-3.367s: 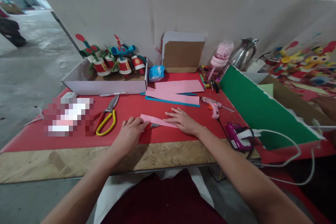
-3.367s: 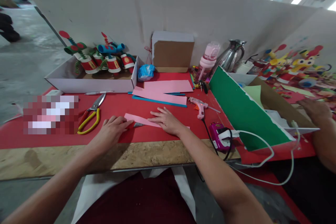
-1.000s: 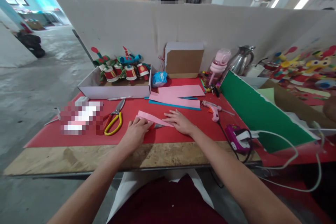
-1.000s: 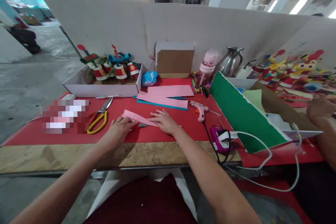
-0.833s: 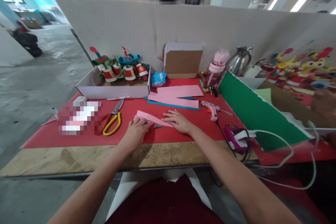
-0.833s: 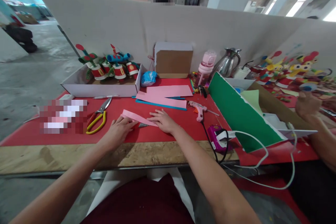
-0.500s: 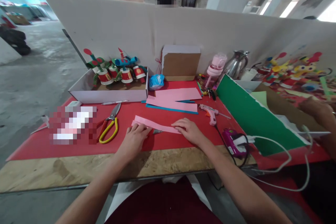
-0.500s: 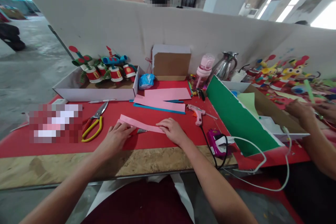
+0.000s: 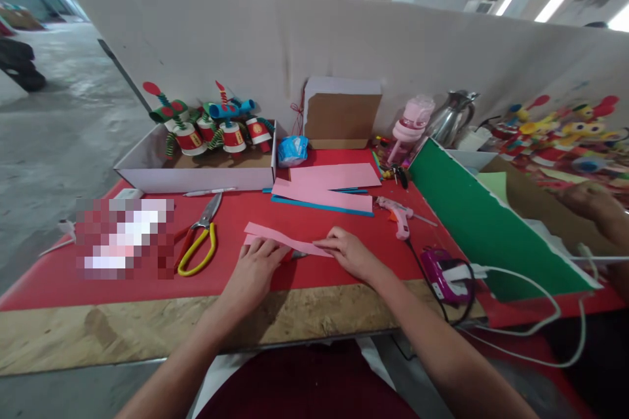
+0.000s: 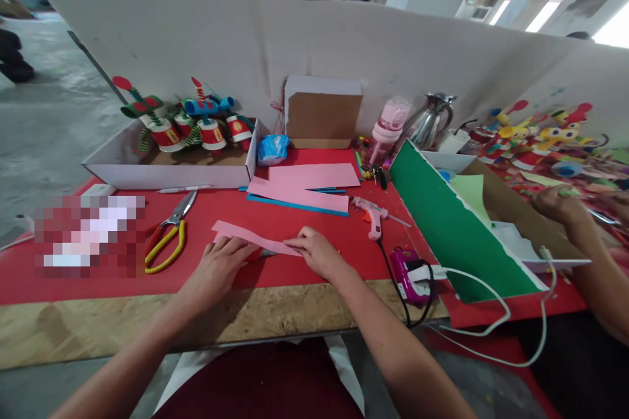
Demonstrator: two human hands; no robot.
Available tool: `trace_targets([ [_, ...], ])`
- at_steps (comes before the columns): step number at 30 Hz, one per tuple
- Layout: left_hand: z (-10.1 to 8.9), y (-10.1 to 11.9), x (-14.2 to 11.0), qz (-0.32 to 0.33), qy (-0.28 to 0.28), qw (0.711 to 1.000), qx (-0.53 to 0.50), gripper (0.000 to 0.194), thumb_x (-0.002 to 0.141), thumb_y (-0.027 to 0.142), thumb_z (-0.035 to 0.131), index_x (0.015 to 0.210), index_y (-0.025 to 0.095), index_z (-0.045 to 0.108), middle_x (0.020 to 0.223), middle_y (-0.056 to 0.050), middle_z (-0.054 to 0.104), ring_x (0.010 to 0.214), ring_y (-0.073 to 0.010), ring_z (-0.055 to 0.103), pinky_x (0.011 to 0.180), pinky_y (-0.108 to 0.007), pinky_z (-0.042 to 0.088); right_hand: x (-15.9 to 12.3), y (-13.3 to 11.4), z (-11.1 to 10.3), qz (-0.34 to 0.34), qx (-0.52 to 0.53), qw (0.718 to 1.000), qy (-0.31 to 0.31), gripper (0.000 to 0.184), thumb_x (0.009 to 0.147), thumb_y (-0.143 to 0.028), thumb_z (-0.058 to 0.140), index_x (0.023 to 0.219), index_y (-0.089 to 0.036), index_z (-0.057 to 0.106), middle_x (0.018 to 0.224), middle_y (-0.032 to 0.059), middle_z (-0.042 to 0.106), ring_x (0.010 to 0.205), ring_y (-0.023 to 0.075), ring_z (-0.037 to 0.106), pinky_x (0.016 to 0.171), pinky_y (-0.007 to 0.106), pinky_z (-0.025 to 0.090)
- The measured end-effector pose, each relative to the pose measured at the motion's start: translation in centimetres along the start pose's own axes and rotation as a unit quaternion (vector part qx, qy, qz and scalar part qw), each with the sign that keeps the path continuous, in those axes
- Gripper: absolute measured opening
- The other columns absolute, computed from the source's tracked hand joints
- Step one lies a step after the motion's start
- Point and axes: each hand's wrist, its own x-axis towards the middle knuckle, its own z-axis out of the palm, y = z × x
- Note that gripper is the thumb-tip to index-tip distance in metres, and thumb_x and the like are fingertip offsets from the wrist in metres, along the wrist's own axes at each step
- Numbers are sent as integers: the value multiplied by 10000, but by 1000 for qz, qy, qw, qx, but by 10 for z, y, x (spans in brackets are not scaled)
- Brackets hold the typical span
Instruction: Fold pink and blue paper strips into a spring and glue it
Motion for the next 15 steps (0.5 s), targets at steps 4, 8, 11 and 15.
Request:
trace_targets([
  [4, 3, -2, 2, -9, 8, 1000, 7, 466, 812, 80, 387, 1214, 252, 547, 1120, -99, 554, 980, -259, 456, 789, -383, 384, -7, -3, -8, 3, 9, 1000, 2, 354, 893, -121, 461, 1187, -246, 613, 867, 46, 535, 802, 144, 544, 718, 261, 435],
  [8, 6, -2, 1, -16, 14, 1000, 9, 492, 822, 46, 348, 1219, 262, 544, 1108, -91, 562, 994, -255, 461, 783, -369, 371, -11, 0, -13, 27, -7, 999, -24, 331, 874, -94, 488, 1131, -221, 653, 815, 38, 528, 763, 138, 532, 698, 245, 414],
  [11, 7, -1, -1, -23, 6, 1000, 12, 506, 812, 42, 357, 1227, 263, 544, 1102, -94, 565, 986, -260, 466, 779, -369, 364, -9, 1, -15, 45, -17, 998, -44, 325, 868, -108, 514, 1129, -239, 656, 795, 32, 521, 749, 137, 522, 682, 237, 396],
  [15, 6, 0, -2, -24, 3, 1000, 15, 511, 817, 44, 349, 1240, 257, 544, 1110, -105, 564, 993, -268, 466, 777, -372, 358, -4, -1, -18, 58, -14, 996, -72, 350, 861, -128, 539, 1176, -257, 623, 806, 33, 524, 766, 142, 520, 703, 240, 389],
])
